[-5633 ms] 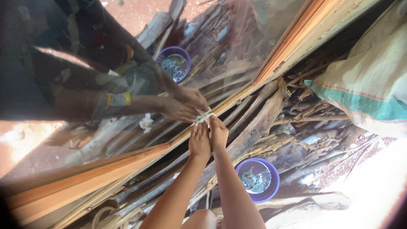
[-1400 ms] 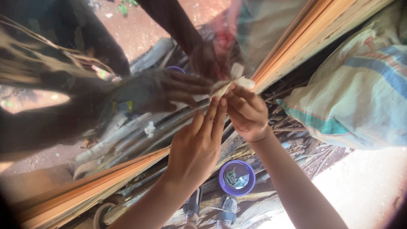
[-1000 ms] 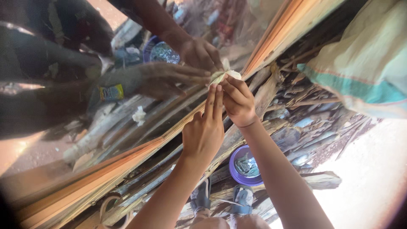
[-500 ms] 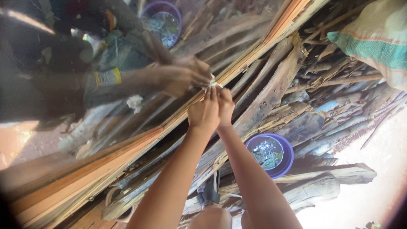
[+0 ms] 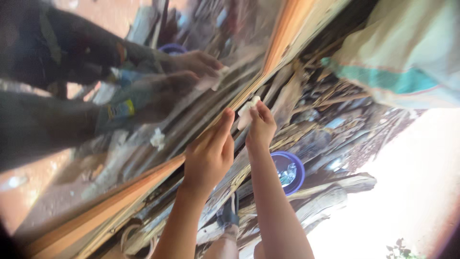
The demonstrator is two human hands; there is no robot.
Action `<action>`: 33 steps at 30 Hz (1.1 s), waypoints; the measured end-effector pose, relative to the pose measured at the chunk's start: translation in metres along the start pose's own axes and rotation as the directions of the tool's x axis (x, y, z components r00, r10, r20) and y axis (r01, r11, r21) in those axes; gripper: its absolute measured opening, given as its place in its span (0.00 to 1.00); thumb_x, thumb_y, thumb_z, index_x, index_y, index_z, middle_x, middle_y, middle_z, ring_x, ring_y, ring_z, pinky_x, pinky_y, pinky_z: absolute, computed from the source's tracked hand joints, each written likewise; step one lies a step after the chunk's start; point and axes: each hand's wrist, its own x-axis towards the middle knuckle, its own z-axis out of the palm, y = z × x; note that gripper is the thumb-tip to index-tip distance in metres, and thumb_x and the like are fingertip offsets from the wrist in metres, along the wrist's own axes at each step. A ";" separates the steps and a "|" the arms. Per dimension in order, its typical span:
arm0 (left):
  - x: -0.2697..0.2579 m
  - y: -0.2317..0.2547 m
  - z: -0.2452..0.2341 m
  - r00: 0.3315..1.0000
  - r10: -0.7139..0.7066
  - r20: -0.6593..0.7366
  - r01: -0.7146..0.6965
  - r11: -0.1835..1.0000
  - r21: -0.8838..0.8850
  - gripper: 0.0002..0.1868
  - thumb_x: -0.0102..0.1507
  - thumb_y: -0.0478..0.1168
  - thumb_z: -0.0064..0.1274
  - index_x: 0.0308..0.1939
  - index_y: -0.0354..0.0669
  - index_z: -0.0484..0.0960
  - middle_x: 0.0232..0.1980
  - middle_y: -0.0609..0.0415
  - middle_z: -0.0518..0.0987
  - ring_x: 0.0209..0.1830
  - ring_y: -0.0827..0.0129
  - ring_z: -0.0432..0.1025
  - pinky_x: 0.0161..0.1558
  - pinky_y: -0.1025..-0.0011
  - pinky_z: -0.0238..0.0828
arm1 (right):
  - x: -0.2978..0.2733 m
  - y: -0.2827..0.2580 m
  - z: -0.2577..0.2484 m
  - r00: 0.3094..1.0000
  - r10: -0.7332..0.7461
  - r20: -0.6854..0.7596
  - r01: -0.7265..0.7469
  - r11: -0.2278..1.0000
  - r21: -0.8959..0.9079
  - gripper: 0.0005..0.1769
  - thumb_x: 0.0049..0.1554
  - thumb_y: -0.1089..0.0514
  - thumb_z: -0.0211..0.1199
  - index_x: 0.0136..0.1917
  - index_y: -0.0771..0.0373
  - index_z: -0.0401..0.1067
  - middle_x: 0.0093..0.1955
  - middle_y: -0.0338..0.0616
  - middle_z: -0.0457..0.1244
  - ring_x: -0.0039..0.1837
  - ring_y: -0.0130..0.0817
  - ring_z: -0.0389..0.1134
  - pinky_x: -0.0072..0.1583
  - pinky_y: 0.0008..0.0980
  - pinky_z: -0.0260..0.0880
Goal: The person cleans a small wooden-framed window pane using a cloth.
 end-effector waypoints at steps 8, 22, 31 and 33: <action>0.120 0.143 -0.127 0.886 0.140 -0.441 -0.137 0.990 0.040 0.13 0.63 0.23 0.63 0.51 0.30 0.80 0.49 0.43 0.83 0.47 0.54 0.80 0.50 0.68 0.80 | -0.146 -0.267 0.098 0.958 -0.268 0.103 0.218 0.912 0.347 0.20 0.63 0.69 0.57 0.69 0.68 0.68 0.60 0.47 0.67 0.59 0.31 0.69 0.61 0.28 0.71; 0.309 0.240 -0.237 0.884 0.380 -0.271 -0.342 0.923 0.179 0.09 0.66 0.31 0.61 0.50 0.35 0.82 0.46 0.48 0.81 0.45 0.62 0.76 0.47 0.68 0.78 | -0.199 -0.535 0.223 0.218 -0.800 0.559 0.902 0.384 0.197 0.15 0.67 0.72 0.62 0.38 0.71 0.66 0.34 0.32 0.63 0.37 0.16 0.58 0.41 0.20 0.55; 0.318 0.218 -0.206 0.957 0.249 -0.150 -0.198 0.937 0.288 0.06 0.68 0.35 0.54 0.48 0.40 0.79 0.38 0.53 0.78 0.37 0.65 0.73 0.41 0.66 0.75 | -0.122 -0.464 0.221 0.637 -0.713 0.294 0.670 0.700 0.247 0.16 0.67 0.63 0.48 0.36 0.58 0.56 0.30 0.27 0.50 0.34 0.19 0.49 0.38 0.23 0.51; 0.312 0.211 -0.197 0.973 0.202 -0.112 -0.156 0.933 0.324 0.06 0.68 0.36 0.53 0.48 0.41 0.78 0.37 0.54 0.78 0.35 0.66 0.73 0.39 0.66 0.74 | -0.115 -0.447 0.217 0.807 -0.542 0.233 0.416 0.804 0.425 0.17 0.65 0.58 0.43 0.37 0.62 0.66 0.32 0.30 0.55 0.36 0.22 0.55 0.41 0.25 0.61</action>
